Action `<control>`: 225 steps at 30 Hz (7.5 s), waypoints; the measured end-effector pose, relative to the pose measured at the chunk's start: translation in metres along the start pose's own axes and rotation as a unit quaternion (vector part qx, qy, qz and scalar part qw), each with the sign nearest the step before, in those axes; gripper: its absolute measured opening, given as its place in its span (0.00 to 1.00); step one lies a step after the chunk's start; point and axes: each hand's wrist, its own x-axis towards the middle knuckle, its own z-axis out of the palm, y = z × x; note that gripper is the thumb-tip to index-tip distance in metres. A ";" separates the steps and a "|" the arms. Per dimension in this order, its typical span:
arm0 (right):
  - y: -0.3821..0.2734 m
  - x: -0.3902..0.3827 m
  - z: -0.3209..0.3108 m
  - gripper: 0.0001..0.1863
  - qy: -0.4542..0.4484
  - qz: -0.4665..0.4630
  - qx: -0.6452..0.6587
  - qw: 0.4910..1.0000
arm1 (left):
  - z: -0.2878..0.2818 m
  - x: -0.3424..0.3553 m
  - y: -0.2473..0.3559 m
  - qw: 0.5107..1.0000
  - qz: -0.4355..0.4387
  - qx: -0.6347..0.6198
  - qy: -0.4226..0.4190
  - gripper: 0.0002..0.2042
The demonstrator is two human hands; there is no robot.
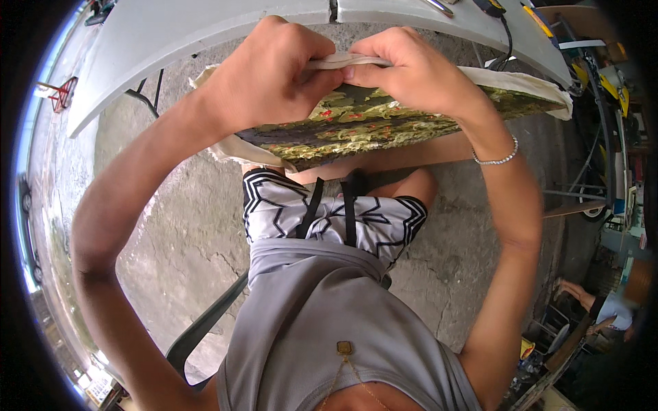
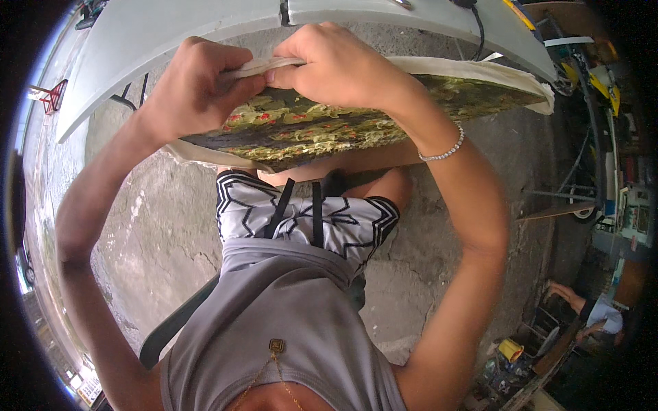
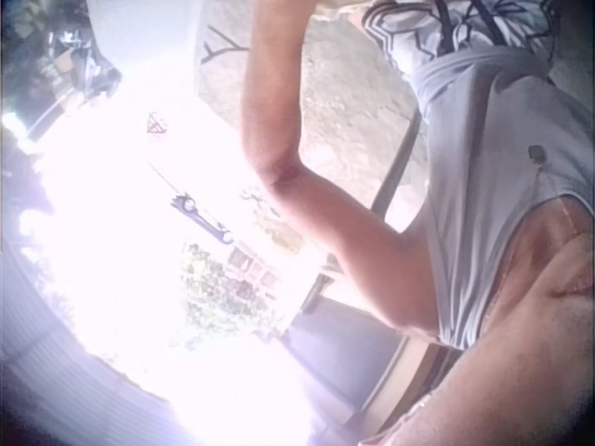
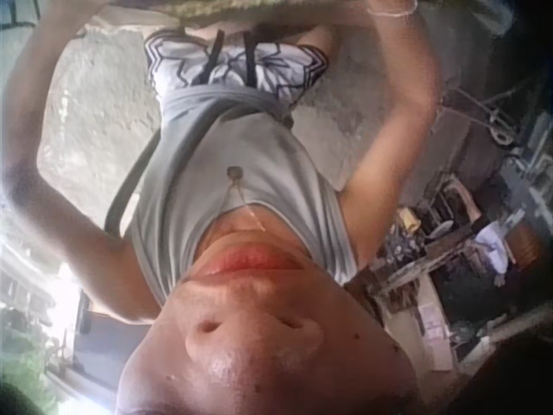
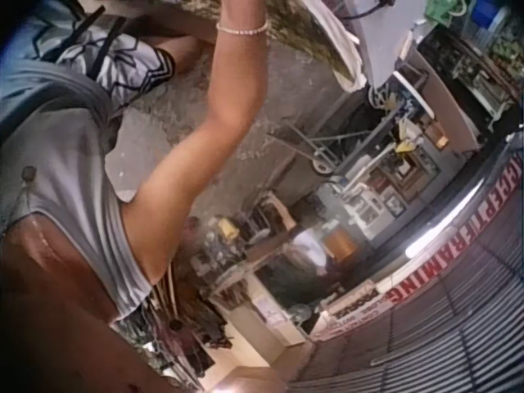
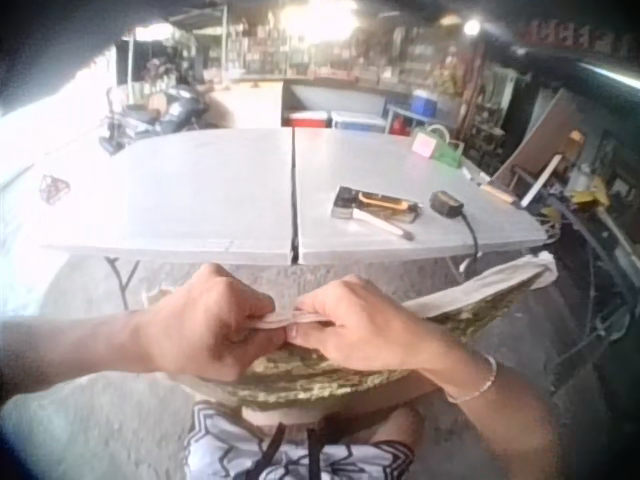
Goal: The person folds a white fabric over the edges of a floral-patterned board and secures it with a staple gun. They repeatedly fold the fabric, align the edges, and drive staples along the perimeter to attach the fabric to the board.
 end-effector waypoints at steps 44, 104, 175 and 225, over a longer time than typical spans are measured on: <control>0.089 0.062 -0.109 0.17 0.061 0.199 -0.394 0.895 | 0.079 -0.008 -0.032 0.602 -0.057 -0.782 -0.148 0.07; -0.196 -0.096 0.036 0.11 0.103 0.456 0.028 0.884 | 0.101 -0.019 -0.020 0.573 0.056 -0.804 -0.151 0.10; 0.018 0.027 -0.045 0.24 0.058 -0.045 -0.153 0.985 | 0.053 -0.014 -0.057 0.810 -0.134 -0.543 -0.176 0.17; 0.005 0.030 -0.020 0.14 -0.149 0.111 0.081 0.979 | -0.010 0.002 -0.007 0.984 -0.155 0.056 -0.064 0.18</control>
